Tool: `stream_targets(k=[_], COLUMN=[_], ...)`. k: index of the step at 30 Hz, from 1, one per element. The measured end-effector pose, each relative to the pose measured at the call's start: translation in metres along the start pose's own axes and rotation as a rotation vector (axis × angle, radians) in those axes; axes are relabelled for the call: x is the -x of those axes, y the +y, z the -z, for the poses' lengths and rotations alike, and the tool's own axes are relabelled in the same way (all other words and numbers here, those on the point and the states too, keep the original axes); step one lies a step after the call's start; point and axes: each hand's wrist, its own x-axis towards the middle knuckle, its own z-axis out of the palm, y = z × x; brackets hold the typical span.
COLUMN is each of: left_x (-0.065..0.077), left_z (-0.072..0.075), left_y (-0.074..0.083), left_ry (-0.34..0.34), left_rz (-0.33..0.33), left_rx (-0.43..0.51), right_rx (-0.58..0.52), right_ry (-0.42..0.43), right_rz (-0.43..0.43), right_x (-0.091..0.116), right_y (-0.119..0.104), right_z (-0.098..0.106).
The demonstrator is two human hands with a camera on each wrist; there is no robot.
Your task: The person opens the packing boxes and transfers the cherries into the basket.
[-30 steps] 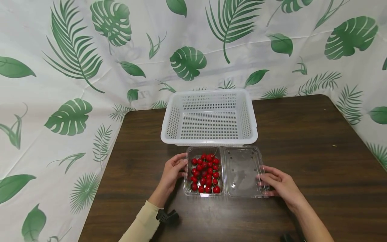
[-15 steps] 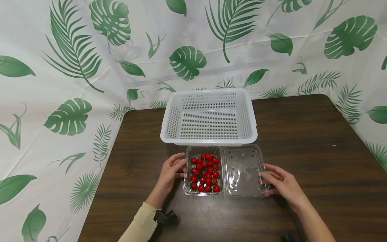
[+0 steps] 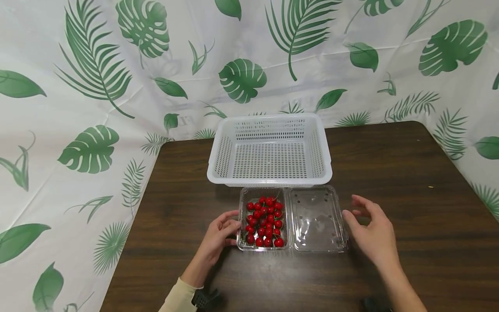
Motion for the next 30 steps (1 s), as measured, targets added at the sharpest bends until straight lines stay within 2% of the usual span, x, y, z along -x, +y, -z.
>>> stream_targets(k=[2, 4, 9, 14, 20, 23, 27, 30], left_x=[0.005, 0.010, 0.017, 0.019, 0.018, 0.017, 0.016, 0.016], left_z=[0.001, 0.000, -0.003, -0.007, -0.009, -0.009, -0.009, -0.008], left_y=[-0.002, -0.004, -0.007, -0.007, -0.009, -0.009, -0.009, -0.009], left_ry=[-0.009, -0.015, -0.007, 0.010, 0.026, 0.031, 0.032, 0.037], left_rz=[0.003, 0.001, -0.003, 0.002, 0.007, 0.010, 0.009, 0.010], left_rx=[0.009, 0.028, 0.078, 0.096, 0.103, 0.098, 0.095, 0.100], right_rx=[0.052, 0.058, 0.048, 0.140, 0.243, 0.320, 0.400, 0.452], right_ry=[0.035, 0.038, -0.011, -0.062, -0.239, -0.352, -0.466, -0.510], right_rz=[0.044, 0.100, 0.284, 0.451, 0.659, 0.731, 0.761, 0.751], right_x=[0.002, 0.003, 0.005, 0.005, 0.005, 0.006, 0.003, 0.000], right_y=[-0.012, -0.025, -0.052, -0.075, -0.091, -0.095, -0.100, -0.103], right_z=[-0.006, -0.015, -0.041, -0.069, -0.101, -0.111, -0.116, -0.118])
